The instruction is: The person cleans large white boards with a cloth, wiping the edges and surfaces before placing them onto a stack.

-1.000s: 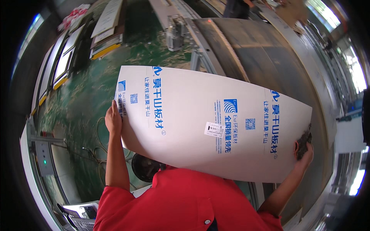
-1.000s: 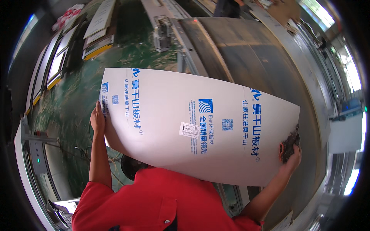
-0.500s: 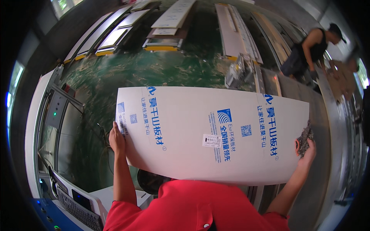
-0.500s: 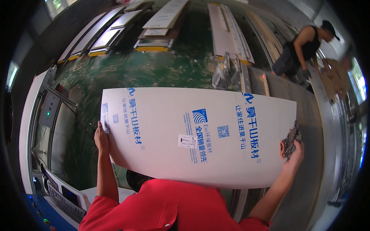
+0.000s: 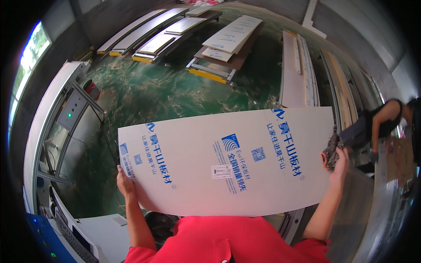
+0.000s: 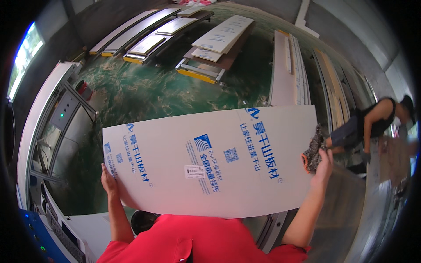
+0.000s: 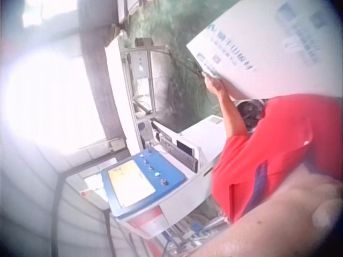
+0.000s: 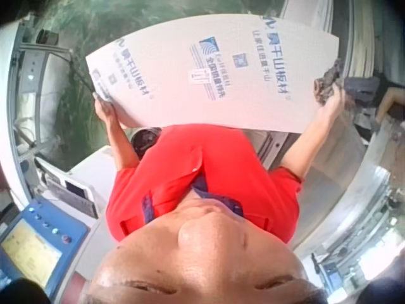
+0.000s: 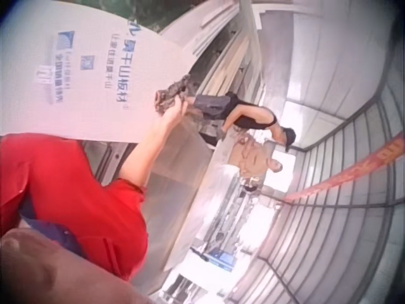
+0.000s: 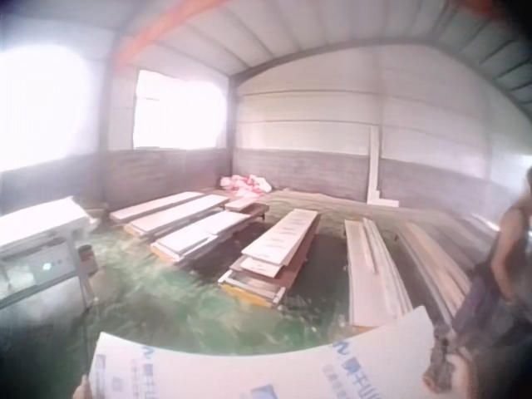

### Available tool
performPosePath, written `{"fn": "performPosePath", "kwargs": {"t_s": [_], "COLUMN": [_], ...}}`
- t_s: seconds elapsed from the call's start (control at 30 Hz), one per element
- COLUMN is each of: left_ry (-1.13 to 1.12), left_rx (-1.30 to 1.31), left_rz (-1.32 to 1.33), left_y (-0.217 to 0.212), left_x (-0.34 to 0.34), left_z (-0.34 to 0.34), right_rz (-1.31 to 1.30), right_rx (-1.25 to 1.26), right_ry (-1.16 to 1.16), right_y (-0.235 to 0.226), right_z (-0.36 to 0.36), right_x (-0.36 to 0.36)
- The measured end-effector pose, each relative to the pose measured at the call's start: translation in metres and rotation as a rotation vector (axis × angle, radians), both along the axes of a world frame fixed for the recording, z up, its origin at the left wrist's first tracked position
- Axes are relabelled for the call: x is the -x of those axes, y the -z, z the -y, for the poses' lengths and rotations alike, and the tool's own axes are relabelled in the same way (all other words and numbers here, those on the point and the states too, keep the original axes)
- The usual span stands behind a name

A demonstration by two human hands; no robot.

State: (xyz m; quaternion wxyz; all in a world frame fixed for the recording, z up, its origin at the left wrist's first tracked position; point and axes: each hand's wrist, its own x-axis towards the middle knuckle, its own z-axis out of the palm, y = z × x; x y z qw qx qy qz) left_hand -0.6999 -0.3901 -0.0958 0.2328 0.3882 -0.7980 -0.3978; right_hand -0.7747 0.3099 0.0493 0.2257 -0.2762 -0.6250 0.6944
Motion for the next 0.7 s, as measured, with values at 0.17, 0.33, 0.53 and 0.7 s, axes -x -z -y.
{"fn": "performPosePath", "kwargs": {"t_s": [0.17, 0.33, 0.53, 0.7], "left_ry": [-0.081, -0.074, -0.12, -0.131], "left_rx": [0.035, 0.078, 0.021, 0.024], "left_rz": [0.035, 0.071, 0.058, 0.064], "left_y": [-0.037, -0.06, -0.051, -0.027], "left_x": [-0.008, -0.009, -0.019, -0.026], "left_z": [0.011, 0.005, 0.009, 0.021], "right_rz": [0.001, 0.002, 0.041, 0.063], "right_rx": [0.005, 0.044, 0.039, -0.026], "right_ry": [-0.11, -0.037, -0.161, -0.07], "right_y": [0.016, 0.002, -0.001, 0.012], "right_z": [0.004, 0.014, 0.022, 0.019], "right_x": [0.024, 0.019, 0.016, 0.006]}}
